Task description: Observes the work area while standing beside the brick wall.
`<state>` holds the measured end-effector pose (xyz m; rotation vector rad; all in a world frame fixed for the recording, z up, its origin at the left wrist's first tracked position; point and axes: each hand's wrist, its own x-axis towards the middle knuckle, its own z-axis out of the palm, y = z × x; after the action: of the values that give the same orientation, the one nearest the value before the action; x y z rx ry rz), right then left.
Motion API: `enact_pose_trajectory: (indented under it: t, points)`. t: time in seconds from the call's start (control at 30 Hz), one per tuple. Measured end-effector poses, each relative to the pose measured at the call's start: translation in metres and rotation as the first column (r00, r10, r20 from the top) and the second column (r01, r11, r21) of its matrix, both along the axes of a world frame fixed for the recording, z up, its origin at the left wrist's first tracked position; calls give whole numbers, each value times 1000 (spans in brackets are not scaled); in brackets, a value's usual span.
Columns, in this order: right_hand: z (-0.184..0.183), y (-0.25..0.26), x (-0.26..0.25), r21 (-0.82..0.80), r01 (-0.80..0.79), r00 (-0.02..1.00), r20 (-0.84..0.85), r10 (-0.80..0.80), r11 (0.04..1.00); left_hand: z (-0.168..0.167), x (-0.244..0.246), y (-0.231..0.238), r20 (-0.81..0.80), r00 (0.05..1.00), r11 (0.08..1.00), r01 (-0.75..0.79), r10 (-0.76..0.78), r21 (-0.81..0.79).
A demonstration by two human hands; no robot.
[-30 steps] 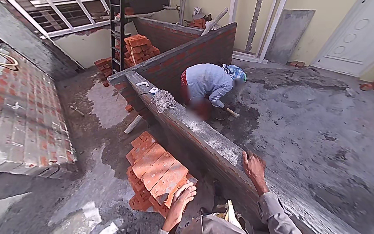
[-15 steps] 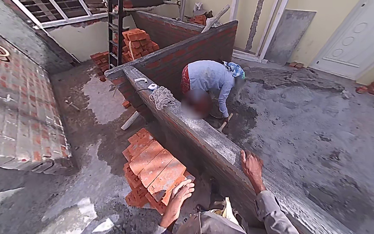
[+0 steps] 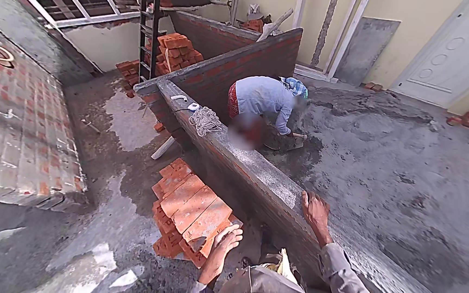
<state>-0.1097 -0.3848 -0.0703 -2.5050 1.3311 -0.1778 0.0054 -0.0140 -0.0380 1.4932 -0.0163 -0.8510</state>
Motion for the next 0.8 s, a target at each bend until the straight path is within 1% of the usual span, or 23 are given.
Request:
enact_pose_trajectory:
  t: [0.17,0.37,0.43,0.8]
  points:
    - [0,0,0,-1,-8,1000,0,8,1000,3,-1,-1,-3,1000,1000,2,-2,5]
    - [-1,0,1,8,-4,1000,-13,4,1000,-1,1,-1,-1,1000,1000,6,-6,14]
    - [-2,-1,1,-12,-4,1000,-10,4,1000,1,0,-1,5,1000,1000,4,-4,19]
    - [-2,0,0,-19,-3,1000,-6,3,1000,0,0,-1,-3,1000,1000,-15,15,-2]
